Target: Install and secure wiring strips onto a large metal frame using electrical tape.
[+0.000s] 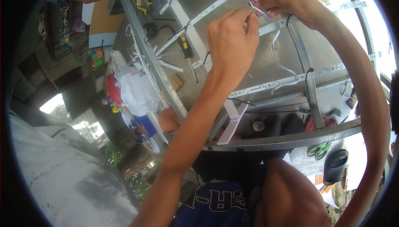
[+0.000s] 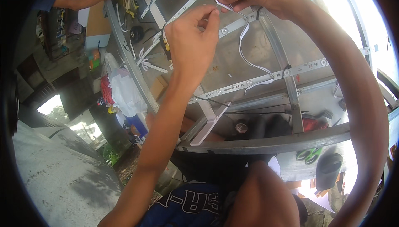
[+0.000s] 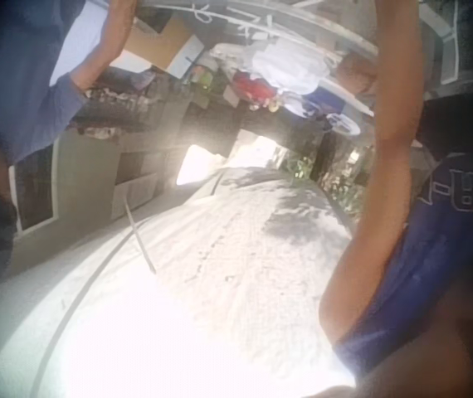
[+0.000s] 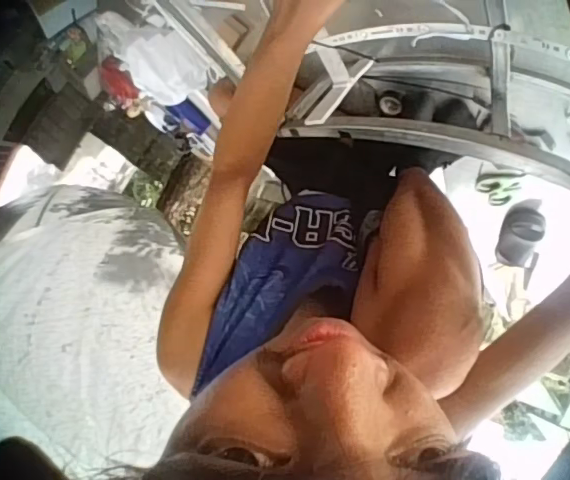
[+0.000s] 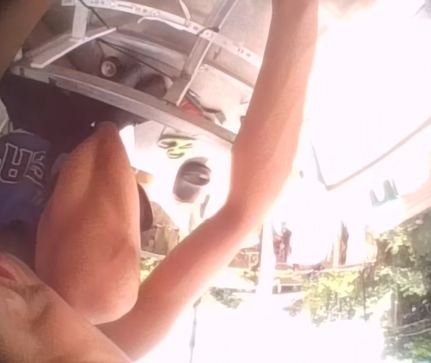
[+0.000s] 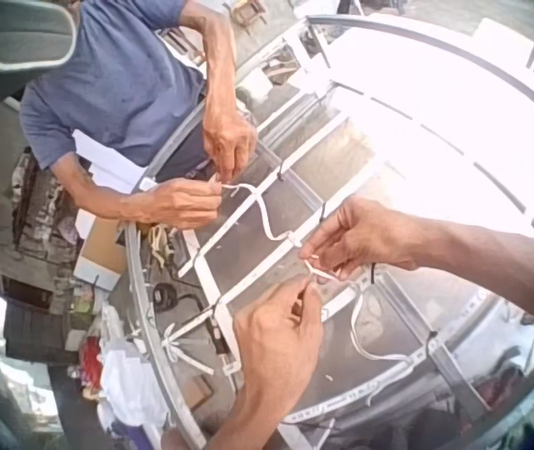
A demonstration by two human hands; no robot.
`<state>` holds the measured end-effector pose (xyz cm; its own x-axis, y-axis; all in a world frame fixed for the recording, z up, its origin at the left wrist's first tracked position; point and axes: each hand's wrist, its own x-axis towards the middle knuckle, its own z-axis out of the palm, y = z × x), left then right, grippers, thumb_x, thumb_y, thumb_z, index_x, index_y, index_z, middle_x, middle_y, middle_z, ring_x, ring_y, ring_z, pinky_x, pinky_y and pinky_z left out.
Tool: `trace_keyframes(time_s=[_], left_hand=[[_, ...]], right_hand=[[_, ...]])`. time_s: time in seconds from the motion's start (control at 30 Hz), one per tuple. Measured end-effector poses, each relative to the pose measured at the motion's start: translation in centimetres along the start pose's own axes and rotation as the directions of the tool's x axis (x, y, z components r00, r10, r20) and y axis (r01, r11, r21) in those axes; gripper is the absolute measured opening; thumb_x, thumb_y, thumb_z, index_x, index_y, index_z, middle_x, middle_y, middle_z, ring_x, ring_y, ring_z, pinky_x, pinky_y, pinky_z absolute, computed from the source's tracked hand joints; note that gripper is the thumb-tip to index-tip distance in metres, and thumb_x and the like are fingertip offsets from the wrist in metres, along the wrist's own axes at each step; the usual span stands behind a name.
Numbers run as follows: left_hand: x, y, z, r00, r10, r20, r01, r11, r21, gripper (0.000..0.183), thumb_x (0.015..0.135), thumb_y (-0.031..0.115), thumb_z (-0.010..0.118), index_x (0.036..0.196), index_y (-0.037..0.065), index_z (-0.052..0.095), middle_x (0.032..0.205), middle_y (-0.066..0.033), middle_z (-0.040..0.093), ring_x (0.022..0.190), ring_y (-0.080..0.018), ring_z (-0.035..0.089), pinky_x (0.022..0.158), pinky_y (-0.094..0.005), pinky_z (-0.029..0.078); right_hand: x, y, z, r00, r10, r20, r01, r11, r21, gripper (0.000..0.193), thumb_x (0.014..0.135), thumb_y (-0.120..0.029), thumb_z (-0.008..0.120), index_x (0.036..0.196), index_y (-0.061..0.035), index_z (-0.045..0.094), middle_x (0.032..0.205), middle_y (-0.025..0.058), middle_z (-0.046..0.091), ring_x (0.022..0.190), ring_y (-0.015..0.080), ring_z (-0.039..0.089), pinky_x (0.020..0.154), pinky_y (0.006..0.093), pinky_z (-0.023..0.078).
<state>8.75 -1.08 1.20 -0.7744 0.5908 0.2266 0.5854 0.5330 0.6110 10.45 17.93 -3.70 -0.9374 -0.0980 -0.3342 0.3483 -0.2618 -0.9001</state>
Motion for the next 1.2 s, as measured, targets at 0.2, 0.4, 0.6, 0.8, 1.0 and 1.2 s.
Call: trace_keyframes(time_s=[0.2,0.4,0.6,0.8,1.0,1.2], left_hand=[[0.7,-0.3,0.6,0.912,-0.382,0.150,0.405,0.894,-0.190,0.017,0.091,0.009,0.061,0.091,-0.005,0.071,0.075,-0.0152,0.070,0.059,-0.0223,0.066,0.056,-0.0359,0.051],[1.3,-1.3,1.0,0.800,-0.513,0.312,0.598,0.643,-0.478,0.024,0.093,0.018,0.067,0.098,-0.006,0.070,0.087,-0.0088,0.068,0.070,-0.0110,0.058,0.047,-0.0261,0.047],[1.7,-1.1,1.0,0.768,-0.549,0.330,0.633,0.574,-0.520,0.024,0.091,0.021,0.070,0.094,-0.003,0.071,0.084,-0.0086,0.069,0.067,-0.0111,0.057,0.053,-0.0256,0.047],[0.8,0.9,-0.1,0.954,-0.299,-0.013,0.298,0.952,-0.077,0.027,0.089,0.022,0.070,0.085,-0.004,0.073,0.070,-0.0076,0.070,0.055,-0.0131,0.058,0.057,-0.0293,0.046],[1.3,-0.4,0.9,0.952,-0.293,0.085,0.293,0.956,0.003,0.031,0.094,0.023,0.062,0.086,-0.005,0.072,0.072,-0.0094,0.070,0.054,-0.0136,0.059,0.054,-0.0306,0.046],[1.5,-1.1,1.1,0.908,-0.387,0.164,0.404,0.911,-0.086,0.031,0.095,0.023,0.061,0.089,-0.006,0.069,0.070,-0.0120,0.069,0.046,-0.0150,0.060,0.047,-0.0305,0.048]], right_hand=[[0.0,0.4,-0.1,0.999,-0.032,-0.011,0.032,0.999,0.013,0.022,0.086,0.001,0.071,0.108,0.0045,0.072,0.087,0.0077,0.073,0.071,0.0113,0.068,0.063,0.0222,0.057],[-0.1,0.3,0.0,0.999,-0.033,0.015,0.033,0.999,0.026,0.025,0.086,0.000,0.072,0.111,0.0046,0.071,0.089,0.0089,0.074,0.072,0.0119,0.069,0.063,0.0221,0.057],[-0.1,0.2,0.0,1.000,-0.010,-0.007,0.010,1.000,-0.009,0.026,0.084,0.003,0.069,0.110,0.0054,0.070,0.090,0.0107,0.074,0.074,0.0132,0.070,0.063,0.0229,0.058],[-0.8,-0.8,0.6,0.999,-0.049,-0.019,0.048,0.997,-0.059,0.027,0.083,0.005,0.067,0.110,0.0071,0.070,0.091,0.0113,0.074,0.076,0.0142,0.071,0.065,0.0239,0.059],[-0.5,-0.8,0.9,0.999,-0.034,-0.032,0.030,0.993,-0.110,0.026,0.083,0.006,0.068,0.109,0.0058,0.072,0.091,0.0111,0.075,0.076,0.0136,0.071,0.067,0.0241,0.060],[-0.2,-0.3,0.8,0.997,-0.029,-0.067,0.022,0.994,-0.103,0.026,0.082,0.005,0.070,0.108,0.0056,0.072,0.091,0.0105,0.075,0.076,0.0130,0.071,0.067,0.0241,0.060]])
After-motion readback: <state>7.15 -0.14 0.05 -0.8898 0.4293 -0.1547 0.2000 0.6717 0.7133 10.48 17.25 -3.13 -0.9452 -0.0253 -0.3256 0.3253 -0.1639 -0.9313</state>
